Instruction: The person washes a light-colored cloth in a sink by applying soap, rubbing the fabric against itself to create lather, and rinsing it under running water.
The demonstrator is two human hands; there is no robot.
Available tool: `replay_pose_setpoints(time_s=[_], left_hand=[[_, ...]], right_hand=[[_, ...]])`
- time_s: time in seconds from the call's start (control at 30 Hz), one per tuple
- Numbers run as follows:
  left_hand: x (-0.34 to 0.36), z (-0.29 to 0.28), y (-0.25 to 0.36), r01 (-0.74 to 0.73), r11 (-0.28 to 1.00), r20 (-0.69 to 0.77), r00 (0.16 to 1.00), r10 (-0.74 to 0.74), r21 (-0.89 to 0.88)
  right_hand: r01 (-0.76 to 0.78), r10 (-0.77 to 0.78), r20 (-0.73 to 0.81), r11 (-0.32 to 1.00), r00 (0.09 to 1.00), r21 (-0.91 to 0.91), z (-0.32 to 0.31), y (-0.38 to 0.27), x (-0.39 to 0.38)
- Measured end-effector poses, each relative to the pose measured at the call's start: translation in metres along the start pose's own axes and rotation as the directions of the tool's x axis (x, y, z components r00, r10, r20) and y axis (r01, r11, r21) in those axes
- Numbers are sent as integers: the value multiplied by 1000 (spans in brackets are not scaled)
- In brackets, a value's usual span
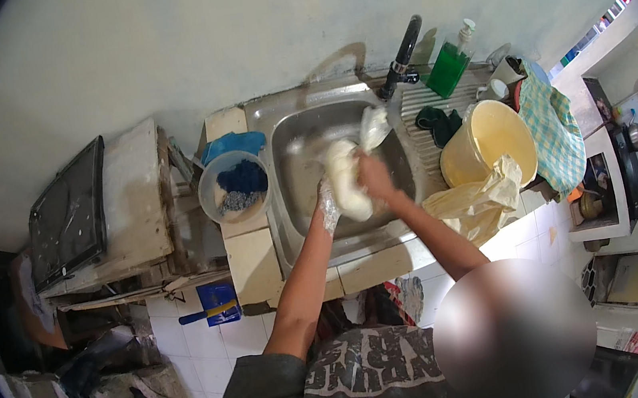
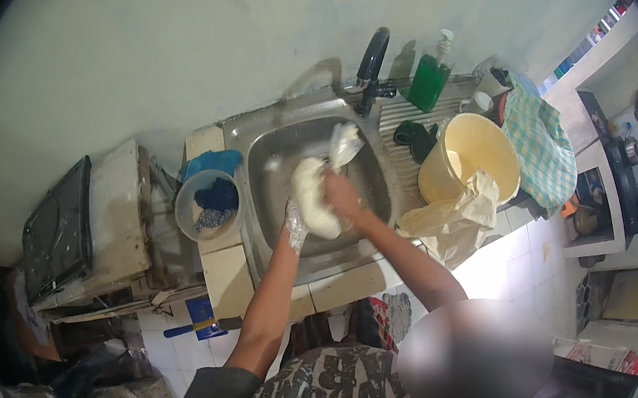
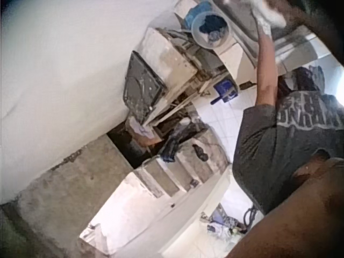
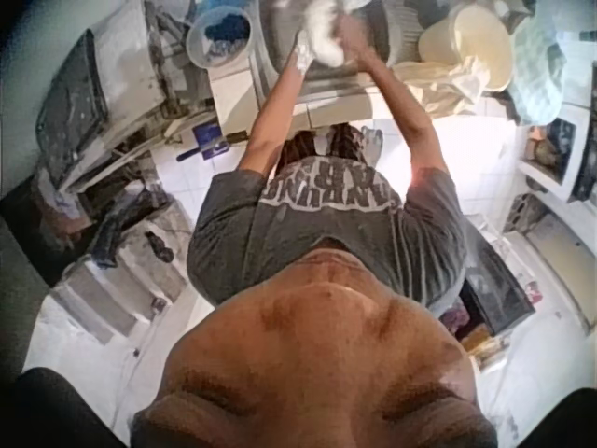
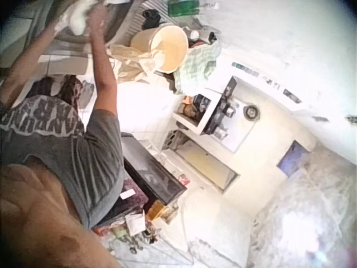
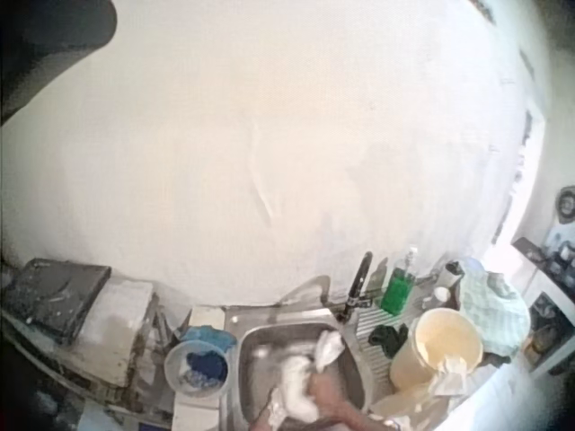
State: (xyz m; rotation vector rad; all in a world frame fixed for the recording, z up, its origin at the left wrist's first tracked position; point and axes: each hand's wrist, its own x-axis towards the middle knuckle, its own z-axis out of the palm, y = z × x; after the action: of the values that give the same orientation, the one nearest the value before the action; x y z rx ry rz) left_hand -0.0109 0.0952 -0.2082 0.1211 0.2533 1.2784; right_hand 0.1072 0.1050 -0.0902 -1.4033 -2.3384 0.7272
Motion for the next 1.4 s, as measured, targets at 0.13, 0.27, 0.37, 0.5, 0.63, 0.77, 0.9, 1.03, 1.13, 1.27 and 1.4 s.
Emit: replay_pose_setpoints(time_s=[0.13,0.27,0.37,0.5,0.63,0.77,0.9,1.03,1.13,1.27,1.4], left_hand=[[-1,1,0,-138,990,203,969,139,-18],[13,45,-30,-61,991,-43,997,67,122],[12,-1,5,-403,749,282,914,293,526],[10,30,-6,4,997,258,966,17,-82],[0,45,-7,39,999,67,997,-36,-30],[8,39,-8,-36,988,-208,976,67,149],[14,-11,-9,10,998,16,1000,-9,-59],[19,-23,-10,-99,959,-227,960,162,264],[19,10,-14,-53,998,-52,997,54,17],[13,44,-8,-72,986,-145,985,93,148],[-6,38,2,-59,995,-176,982,71,75]], right_hand=[[365,-365,-161,930,917,-32,28,7,-11],[85,-80,-163,996,983,23,-11,54,-10],[316,-315,-82,949,946,2,-4,-23,-15],[81,-77,-64,995,995,59,-9,28,-3],[352,-350,-157,936,924,-11,12,14,-18],[41,-39,-22,993,999,106,-44,-4,-5],[319,-308,-156,946,939,52,-8,-18,-16],[-130,130,-16,991,991,31,-2,3,-2],[316,-291,-242,946,925,70,11,17,-16],[213,-202,-132,975,970,71,-13,36,2],[104,-72,165,976,984,-192,-16,27,-2]])
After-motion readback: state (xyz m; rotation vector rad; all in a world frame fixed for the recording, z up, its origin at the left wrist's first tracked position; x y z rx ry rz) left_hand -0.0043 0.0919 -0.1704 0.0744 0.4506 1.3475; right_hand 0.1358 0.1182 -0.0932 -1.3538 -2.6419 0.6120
